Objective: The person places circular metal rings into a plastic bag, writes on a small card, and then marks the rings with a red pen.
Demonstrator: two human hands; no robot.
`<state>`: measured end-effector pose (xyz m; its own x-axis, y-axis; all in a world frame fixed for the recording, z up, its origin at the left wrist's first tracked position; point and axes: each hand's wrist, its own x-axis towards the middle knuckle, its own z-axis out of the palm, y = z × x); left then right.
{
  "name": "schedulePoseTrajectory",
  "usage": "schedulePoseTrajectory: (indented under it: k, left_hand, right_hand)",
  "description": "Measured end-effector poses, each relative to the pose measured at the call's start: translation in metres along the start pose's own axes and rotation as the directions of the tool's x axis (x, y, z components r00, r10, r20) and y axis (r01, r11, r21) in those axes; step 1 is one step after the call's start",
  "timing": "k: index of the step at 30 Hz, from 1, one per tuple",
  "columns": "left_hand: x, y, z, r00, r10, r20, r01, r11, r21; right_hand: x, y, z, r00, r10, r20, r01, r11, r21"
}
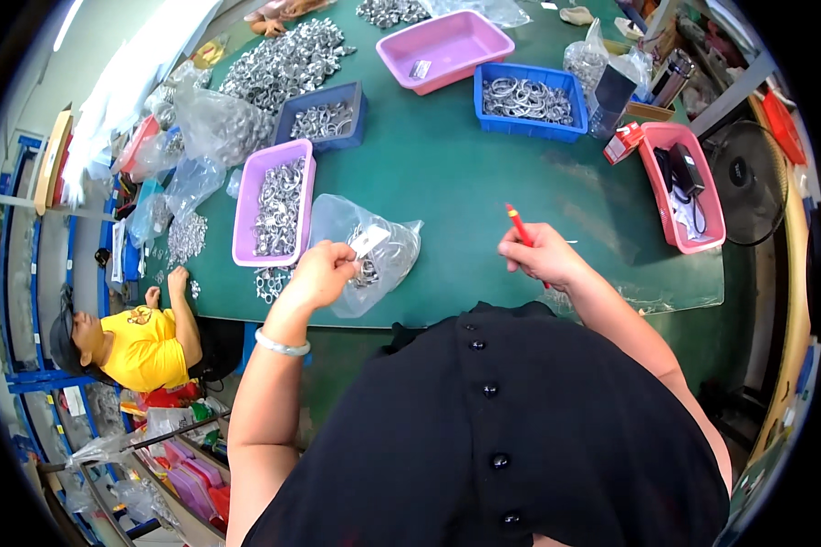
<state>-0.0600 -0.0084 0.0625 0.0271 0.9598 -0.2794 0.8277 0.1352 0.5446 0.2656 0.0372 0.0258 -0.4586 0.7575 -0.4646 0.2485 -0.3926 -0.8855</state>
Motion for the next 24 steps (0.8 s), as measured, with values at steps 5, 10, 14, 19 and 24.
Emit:
schedulePoseTrajectory:
  k: [5, 10, 14, 19, 24]
  left_hand:
    - [-0.006, 0.02, -0.04, 0.993, -0.01, 0.117, 0.052, 0.931, -0.362]
    - [-0.005, 0.032, -0.045, 0.989, 0.002, 0.146, 0.018, 0.991, -0.13]
    - [0.009, 0.032, -0.042, 0.991, 0.032, 0.133, -0.021, 0.997, -0.08]
    - [0.026, 0.023, -0.039, 0.964, 0.183, 0.195, -0.191, 0.981, 0.026]
    - [0.031, 0.008, -0.027, 0.892, 0.215, 0.397, -0.35, 0.885, 0.308]
  right_hand:
    - [-0.029, 0.023, -0.027, 0.974, 0.062, -0.217, -0.03, 0.989, 0.147]
    - [-0.067, 0.051, -0.042, 0.9, 0.114, -0.421, -0.015, 0.973, 0.231]
    - [-0.109, 0.085, -0.043, 0.809, 0.16, -0.565, 0.015, 0.956, 0.292]
    - [-0.166, 0.14, -0.023, 0.648, 0.277, -0.709, 0.024, 0.924, 0.382]
    - [-0.178, 0.161, 0.003, 0.602, 0.323, -0.73, 0.041, 0.901, 0.433]
